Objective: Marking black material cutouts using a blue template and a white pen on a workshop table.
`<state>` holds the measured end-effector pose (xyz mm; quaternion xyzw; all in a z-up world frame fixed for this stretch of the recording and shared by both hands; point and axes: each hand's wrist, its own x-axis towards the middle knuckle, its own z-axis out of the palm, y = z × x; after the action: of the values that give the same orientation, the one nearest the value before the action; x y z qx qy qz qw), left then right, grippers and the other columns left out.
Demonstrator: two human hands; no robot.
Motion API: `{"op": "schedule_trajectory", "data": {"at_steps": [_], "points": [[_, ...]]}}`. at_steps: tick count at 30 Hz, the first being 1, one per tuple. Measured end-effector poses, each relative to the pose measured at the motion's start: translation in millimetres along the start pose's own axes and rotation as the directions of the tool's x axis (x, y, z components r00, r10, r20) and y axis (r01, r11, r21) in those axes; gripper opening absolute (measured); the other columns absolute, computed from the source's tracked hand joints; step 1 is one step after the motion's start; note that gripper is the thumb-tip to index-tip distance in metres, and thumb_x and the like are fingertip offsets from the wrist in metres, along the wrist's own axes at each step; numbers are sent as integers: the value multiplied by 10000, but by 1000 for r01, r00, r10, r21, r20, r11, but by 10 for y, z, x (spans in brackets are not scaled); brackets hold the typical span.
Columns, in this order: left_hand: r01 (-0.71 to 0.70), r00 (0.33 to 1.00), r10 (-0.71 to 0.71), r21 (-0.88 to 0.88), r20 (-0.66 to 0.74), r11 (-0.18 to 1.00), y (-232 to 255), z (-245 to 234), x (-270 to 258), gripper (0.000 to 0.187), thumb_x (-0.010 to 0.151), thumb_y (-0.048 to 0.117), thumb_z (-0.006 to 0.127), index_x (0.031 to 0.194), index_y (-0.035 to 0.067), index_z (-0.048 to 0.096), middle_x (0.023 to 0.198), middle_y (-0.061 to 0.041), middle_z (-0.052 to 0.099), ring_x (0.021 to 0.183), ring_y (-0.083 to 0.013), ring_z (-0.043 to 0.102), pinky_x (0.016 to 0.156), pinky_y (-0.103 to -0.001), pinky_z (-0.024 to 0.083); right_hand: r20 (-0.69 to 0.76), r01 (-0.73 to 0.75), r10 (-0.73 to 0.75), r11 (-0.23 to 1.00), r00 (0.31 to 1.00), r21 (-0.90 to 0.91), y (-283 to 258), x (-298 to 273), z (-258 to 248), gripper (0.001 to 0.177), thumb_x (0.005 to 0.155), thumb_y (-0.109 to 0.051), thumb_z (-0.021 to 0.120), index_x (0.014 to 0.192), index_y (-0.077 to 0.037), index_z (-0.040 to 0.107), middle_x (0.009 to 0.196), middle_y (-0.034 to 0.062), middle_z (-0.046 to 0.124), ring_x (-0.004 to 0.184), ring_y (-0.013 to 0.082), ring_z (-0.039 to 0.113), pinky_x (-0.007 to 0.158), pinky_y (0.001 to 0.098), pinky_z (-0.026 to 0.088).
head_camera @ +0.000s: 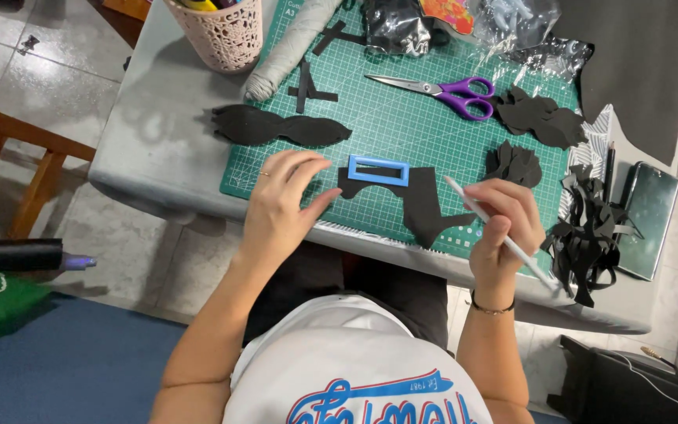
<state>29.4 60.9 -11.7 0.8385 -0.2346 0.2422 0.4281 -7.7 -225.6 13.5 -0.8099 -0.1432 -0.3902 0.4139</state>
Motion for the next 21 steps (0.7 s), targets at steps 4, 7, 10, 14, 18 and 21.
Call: {"op": "schedule_trajectory", "data": {"at_steps": [4, 7, 10, 14, 18, 21], "points": [[-55, 998, 51, 145, 31, 988, -164, 27, -167, 387, 857, 272, 854, 1177, 131, 687, 1127, -42, 642, 1107, -294, 622, 981, -442, 525, 208, -44, 64, 994, 976, -99, -169, 142, 164, 645, 1116, -494, 349, 1152, -8, 772, 993, 156, 746, 761, 261, 733, 647, 367, 619], [-111, 993, 104, 180, 46, 977, -179, 91, -225, 356, 858, 311, 838, 1152, 168, 696, 1150, -29, 641, 1112, -290, 620, 973, -442, 520, 404, -18, 90, 984, 910, -180, -223, 336, 288, 398, 1014, -332, 624, 1227, -12, 728, 1105, 150, 735, 951, 335, 733, 766, 445, 618], [-161, 987, 153, 199, 53, 967, -186, 138, -277, 310, 886, 336, 801, 1137, 182, 705, 1184, -40, 629, 1127, -300, 611, 967, -447, 514, 565, 29, 118, 969, 817, -244, -182, 397, 366, 444, 886, -230, 850, 1254, -24, 707, 1205, 123, 709, 1034, 396, 693, 835, 499, 612], [-205, 979, 202, 191, 37, 960, -158, 114, -255, 246, 917, 324, 768, 1090, 156, 720, 1177, -86, 620, 1108, -332, 612, 954, -468, 523, 680, 21, 190, 957, 708, -290, 16, 358, 391, 419, 892, -258, 817, 1275, -124, 713, 1267, 48, 668, 1067, 379, 672, 878, 506, 591], [-209, 978, 207, 185, 29, 960, -169, 98, -247, 234, 928, 312, 758, 1093, 151, 722, 1176, -93, 616, 1108, -331, 610, 955, -468, 526, 675, 23, 166, 965, 719, -262, 19, 400, 449, 390, 877, -233, 833, 1239, -135, 725, 1229, 60, 663, 1065, 389, 653, 927, 510, 567], [-206, 978, 206, 181, 20, 962, -176, 118, -274, 232, 935, 311, 750, 1099, 151, 719, 1187, -97, 614, 1117, -331, 610, 955, -471, 527, 671, 47, 133, 969, 729, -243, -7, 401, 481, 370, 900, -223, 824, 1242, -129, 723, 1218, 66, 662, 1081, 388, 654, 929, 517, 559]]}}
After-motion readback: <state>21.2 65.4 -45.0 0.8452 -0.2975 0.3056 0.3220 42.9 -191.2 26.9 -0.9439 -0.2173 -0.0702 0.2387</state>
